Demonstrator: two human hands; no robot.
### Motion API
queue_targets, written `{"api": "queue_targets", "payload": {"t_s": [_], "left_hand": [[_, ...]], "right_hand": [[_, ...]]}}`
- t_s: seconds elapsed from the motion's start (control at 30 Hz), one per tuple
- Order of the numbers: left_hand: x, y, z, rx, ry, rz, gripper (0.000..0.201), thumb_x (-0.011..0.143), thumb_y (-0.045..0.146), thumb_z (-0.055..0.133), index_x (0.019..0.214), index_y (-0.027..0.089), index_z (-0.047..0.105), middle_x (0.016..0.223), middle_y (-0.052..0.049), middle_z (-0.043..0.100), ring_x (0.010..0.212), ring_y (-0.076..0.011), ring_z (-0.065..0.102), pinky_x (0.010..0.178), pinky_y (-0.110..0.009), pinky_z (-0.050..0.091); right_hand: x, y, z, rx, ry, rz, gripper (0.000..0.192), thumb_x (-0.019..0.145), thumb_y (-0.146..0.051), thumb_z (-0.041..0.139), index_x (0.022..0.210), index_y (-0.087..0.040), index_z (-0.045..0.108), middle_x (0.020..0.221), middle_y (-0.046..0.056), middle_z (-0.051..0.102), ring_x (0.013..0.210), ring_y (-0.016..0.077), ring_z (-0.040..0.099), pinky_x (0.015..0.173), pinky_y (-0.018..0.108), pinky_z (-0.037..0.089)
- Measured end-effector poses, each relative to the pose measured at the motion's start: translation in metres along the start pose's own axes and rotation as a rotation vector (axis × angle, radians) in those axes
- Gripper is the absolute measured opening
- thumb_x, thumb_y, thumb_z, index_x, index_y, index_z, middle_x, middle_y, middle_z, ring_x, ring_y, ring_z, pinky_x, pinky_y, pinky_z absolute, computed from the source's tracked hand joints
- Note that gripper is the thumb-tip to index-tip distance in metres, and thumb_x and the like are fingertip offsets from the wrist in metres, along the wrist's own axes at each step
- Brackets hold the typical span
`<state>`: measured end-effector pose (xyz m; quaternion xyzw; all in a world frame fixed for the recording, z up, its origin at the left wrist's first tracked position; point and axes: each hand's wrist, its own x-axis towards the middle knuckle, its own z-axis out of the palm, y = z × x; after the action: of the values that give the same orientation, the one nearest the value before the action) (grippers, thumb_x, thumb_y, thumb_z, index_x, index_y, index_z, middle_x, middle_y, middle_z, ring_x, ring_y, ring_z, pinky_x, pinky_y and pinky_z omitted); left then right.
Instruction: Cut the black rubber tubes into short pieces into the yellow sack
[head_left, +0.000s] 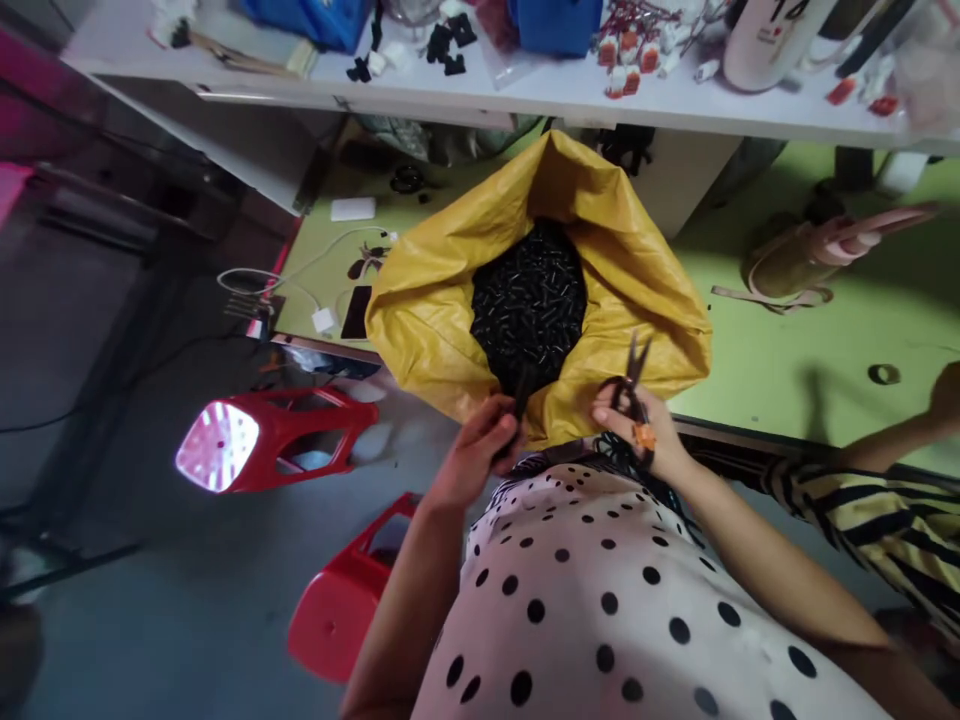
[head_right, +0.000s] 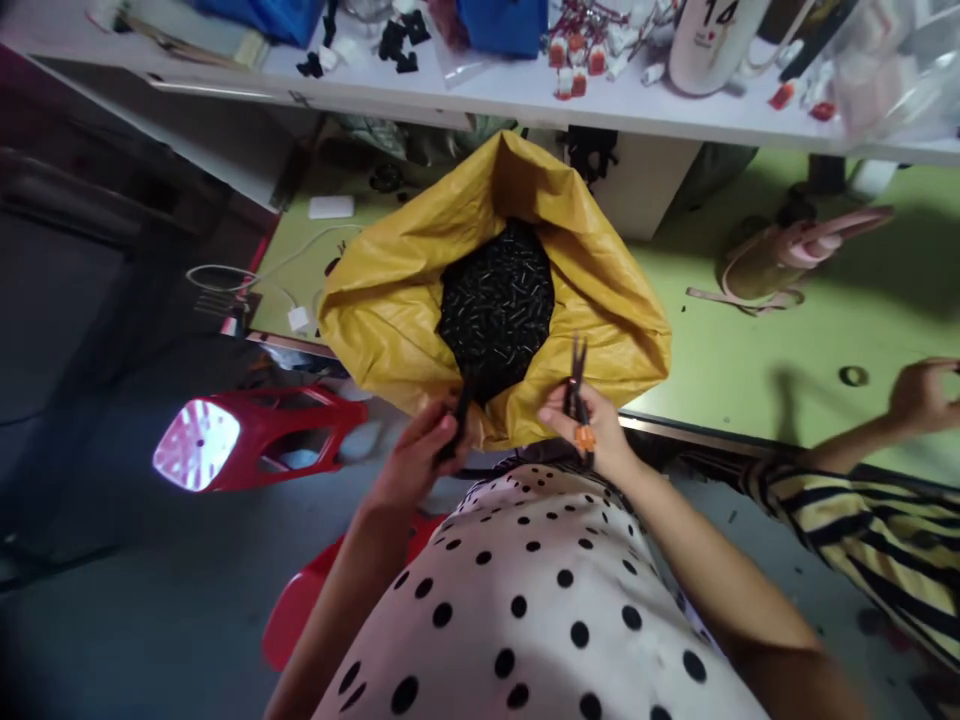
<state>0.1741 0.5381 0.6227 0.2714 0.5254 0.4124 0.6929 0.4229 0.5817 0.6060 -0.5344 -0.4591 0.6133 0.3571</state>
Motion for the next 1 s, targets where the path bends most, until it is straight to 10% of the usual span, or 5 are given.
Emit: {"api": "queue_targets", "payload": {"t_s": [0.17,0.3,0.5,0.67,1.0], "left_hand": [[0.023,0.011,-0.026,0.274,-0.243,0.105,0.053,0.093,0.069,0.075,0.096,0.017,0.065,0.071,0.001,0.063,0.063,-0.0114,0.056,0.063,-0.024,0.046],[0.036,0.019,-0.034,0.273,-0.187,0.121,0.050,0.095,0.067,0.072,0.095,0.017,0.065,0.072,0.001,0.060,0.060,-0.0097,0.050,0.059,-0.024,0.040],[0.043,0.020,-0.020,0.309,-0.160,0.103,0.041,0.097,0.059,0.068,0.097,0.018,0.064,0.064,0.007,0.040,0.055,-0.0079,0.033,0.052,-0.022,0.026],[0.047,0.027,-0.015,0.435,-0.135,0.196,0.033,0.099,0.045,0.063,0.119,0.019,0.066,0.072,0.004,0.056,0.064,-0.0113,0.048,0.061,-0.024,0.038],[0.040,0.024,0.004,0.644,0.176,0.365,0.023,0.094,0.040,0.068,0.104,0.019,0.073,0.089,-0.001,0.074,0.080,-0.0161,0.066,0.074,-0.026,0.052]], "right_hand": [[0.023,-0.017,0.069,0.151,-0.009,0.023,0.057,0.057,-0.063,0.101,0.087,-0.025,0.070,0.079,0.000,0.073,0.075,0.0198,0.070,0.075,0.034,0.062],[0.035,-0.019,0.090,0.056,0.135,-0.055,0.054,0.060,-0.061,0.099,0.083,-0.024,0.067,0.075,-0.001,0.069,0.068,0.0162,0.065,0.068,0.031,0.058],[0.047,-0.029,0.083,0.165,0.179,-0.043,0.055,0.063,-0.059,0.098,0.095,-0.023,0.071,0.086,0.003,0.077,0.078,0.0204,0.073,0.077,0.035,0.061],[0.050,-0.036,0.068,0.091,0.187,-0.094,0.053,0.062,-0.055,0.099,0.091,-0.023,0.070,0.085,0.002,0.076,0.077,0.0193,0.071,0.075,0.033,0.058],[0.055,-0.015,0.039,-0.097,-0.038,-0.044,0.056,0.068,-0.064,0.092,0.093,-0.021,0.067,0.079,-0.001,0.064,0.070,0.0147,0.056,0.065,0.029,0.048]]}}
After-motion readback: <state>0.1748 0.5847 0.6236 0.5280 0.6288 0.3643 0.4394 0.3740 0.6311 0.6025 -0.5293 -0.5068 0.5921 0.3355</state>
